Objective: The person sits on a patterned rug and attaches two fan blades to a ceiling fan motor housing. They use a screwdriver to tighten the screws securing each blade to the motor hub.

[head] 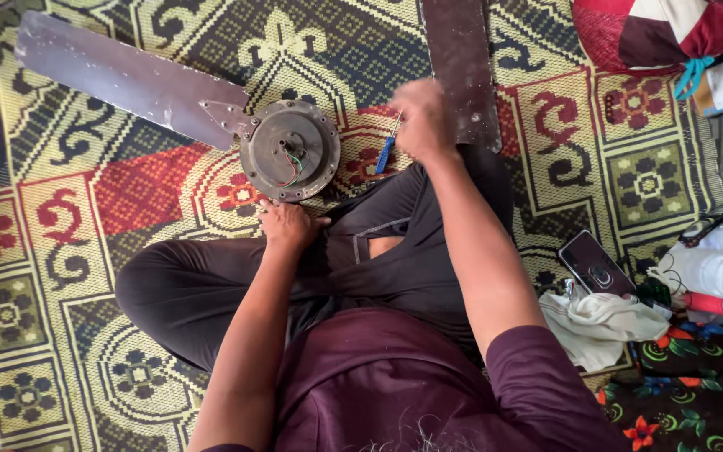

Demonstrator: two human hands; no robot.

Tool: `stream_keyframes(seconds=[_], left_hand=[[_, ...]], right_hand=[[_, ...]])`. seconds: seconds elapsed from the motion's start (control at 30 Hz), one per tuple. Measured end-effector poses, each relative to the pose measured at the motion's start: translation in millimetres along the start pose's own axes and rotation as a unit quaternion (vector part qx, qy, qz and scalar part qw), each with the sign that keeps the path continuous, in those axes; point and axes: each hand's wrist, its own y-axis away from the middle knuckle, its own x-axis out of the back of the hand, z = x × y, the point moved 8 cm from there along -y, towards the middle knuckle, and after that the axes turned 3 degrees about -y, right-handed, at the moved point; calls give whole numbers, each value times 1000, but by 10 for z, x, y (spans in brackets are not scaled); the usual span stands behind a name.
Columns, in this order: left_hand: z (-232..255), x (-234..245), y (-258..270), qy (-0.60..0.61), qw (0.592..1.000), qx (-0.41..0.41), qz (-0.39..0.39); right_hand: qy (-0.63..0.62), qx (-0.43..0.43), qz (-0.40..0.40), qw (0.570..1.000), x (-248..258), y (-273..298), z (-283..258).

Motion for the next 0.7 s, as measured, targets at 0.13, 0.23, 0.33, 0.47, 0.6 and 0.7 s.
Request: stream_keyframes(seconds=[0.13,0.23,0.33,0.47,0.6,0.7], left_hand=[[17,-71,10,-208,978,-5,7],[-58,-69,33,-43,996,50,51],[20,-374,-62,-165,983,77,12],[155,-860,-76,-32,997,-27,68],[45,-1190,-245,-103,994,-9,36],[-29,-1060,-294,-25,998,7,57]], right_hand=[[234,-12,27,972,-605,-220,200],[118,47,10,992,-771,-153,359],[7,86,7,996,-757,-115,370],[-24,106,30,994,-625,-117,375],[72,50,68,994,-655,-178,569],[163,3,22,986,-814,-130,594]])
